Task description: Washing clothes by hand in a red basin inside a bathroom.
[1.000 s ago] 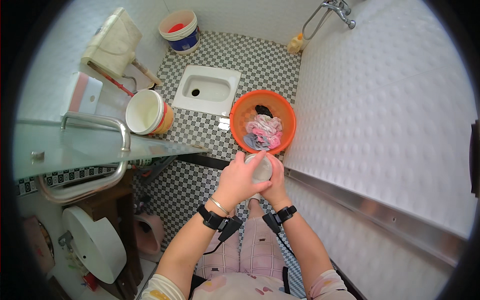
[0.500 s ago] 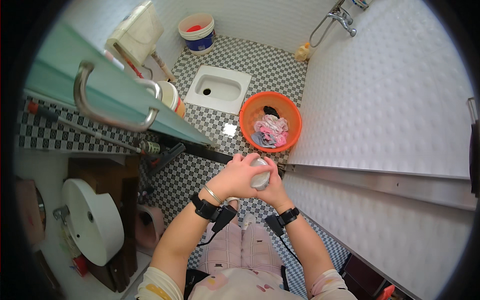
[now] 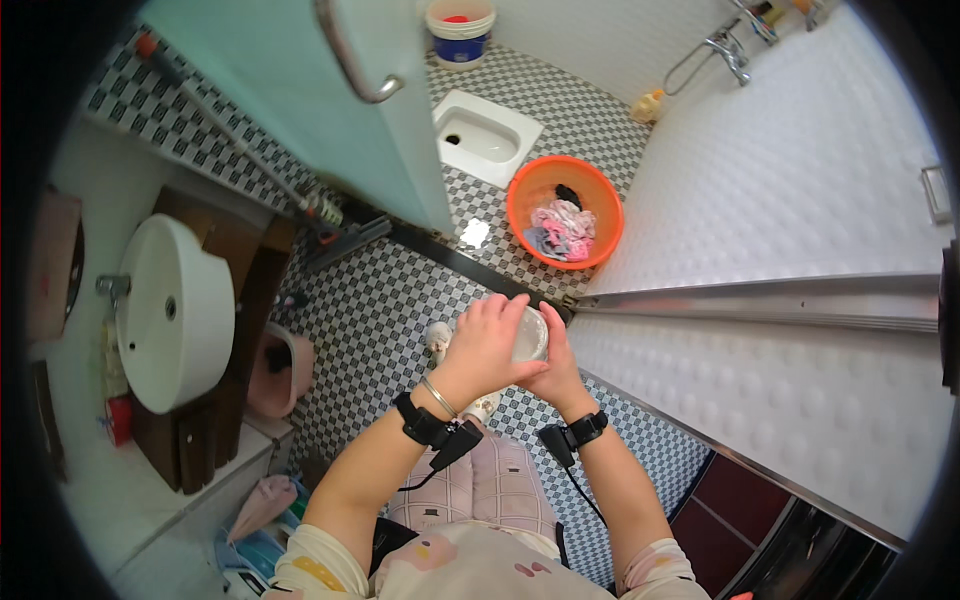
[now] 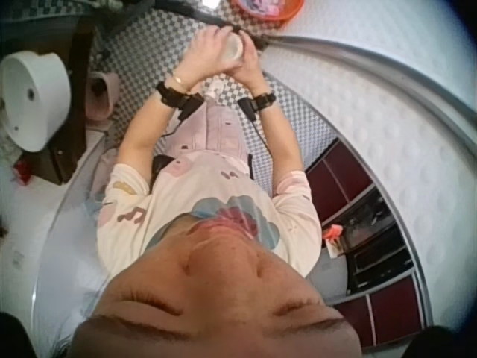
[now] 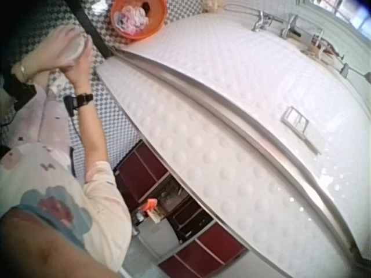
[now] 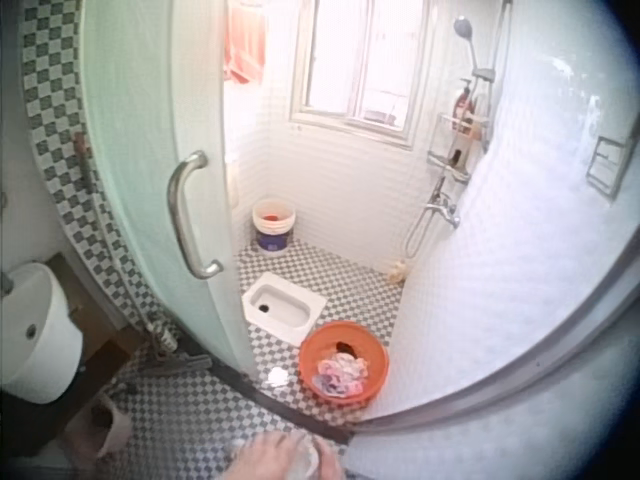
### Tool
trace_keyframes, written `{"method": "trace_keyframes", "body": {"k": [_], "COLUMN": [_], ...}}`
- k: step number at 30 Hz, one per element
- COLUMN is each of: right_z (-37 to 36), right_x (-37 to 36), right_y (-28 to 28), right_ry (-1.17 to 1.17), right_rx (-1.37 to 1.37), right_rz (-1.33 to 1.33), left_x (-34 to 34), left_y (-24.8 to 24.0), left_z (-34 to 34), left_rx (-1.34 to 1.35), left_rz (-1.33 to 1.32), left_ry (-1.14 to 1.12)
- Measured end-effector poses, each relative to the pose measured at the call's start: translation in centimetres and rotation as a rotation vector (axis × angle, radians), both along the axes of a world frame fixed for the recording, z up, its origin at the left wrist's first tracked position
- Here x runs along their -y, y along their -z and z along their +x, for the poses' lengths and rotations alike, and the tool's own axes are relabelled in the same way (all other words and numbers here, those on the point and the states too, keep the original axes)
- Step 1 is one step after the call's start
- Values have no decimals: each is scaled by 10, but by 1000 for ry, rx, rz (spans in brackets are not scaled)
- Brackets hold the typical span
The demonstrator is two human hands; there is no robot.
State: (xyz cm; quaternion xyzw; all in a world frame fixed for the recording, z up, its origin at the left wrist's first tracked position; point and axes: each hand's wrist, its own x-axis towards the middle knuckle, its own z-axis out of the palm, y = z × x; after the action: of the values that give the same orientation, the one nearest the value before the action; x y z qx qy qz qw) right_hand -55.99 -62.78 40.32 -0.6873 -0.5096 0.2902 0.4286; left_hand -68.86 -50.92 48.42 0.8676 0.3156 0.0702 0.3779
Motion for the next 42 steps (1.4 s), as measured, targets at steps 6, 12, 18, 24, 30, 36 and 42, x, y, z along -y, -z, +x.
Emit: {"method": "trace_keyframes", "body": {"k": [6,12,18,24,30,36,42], "right_z": [-54,-120,-195,-287,-379,-431,-463], "right_x": [-10,-45,-70,-97,-153,-227,-294], "right_y": [8,14,39,105,192,290,369], "right_ry": [-98,-254,-317,-374,-414,-535,-542], "right_rx": [-45,-93,1,-154,-103,-240,-446], "right_rz": [-12,-24,-64,-90,-70,154,429], "left_x": [6,-5,-9,-30,-72,-128,-160], "left_y": [-3,41,70,112,210,297,350], "left_z": [-67,-144,-219,-311,-403,-466,-483], "left_rx": [123,102,-23,-34,69,213,200], "left_rz": [183,60,-79,120,163,140,301], "left_ry": [-19,-61,-324,-385,-486,-438,-719]}}
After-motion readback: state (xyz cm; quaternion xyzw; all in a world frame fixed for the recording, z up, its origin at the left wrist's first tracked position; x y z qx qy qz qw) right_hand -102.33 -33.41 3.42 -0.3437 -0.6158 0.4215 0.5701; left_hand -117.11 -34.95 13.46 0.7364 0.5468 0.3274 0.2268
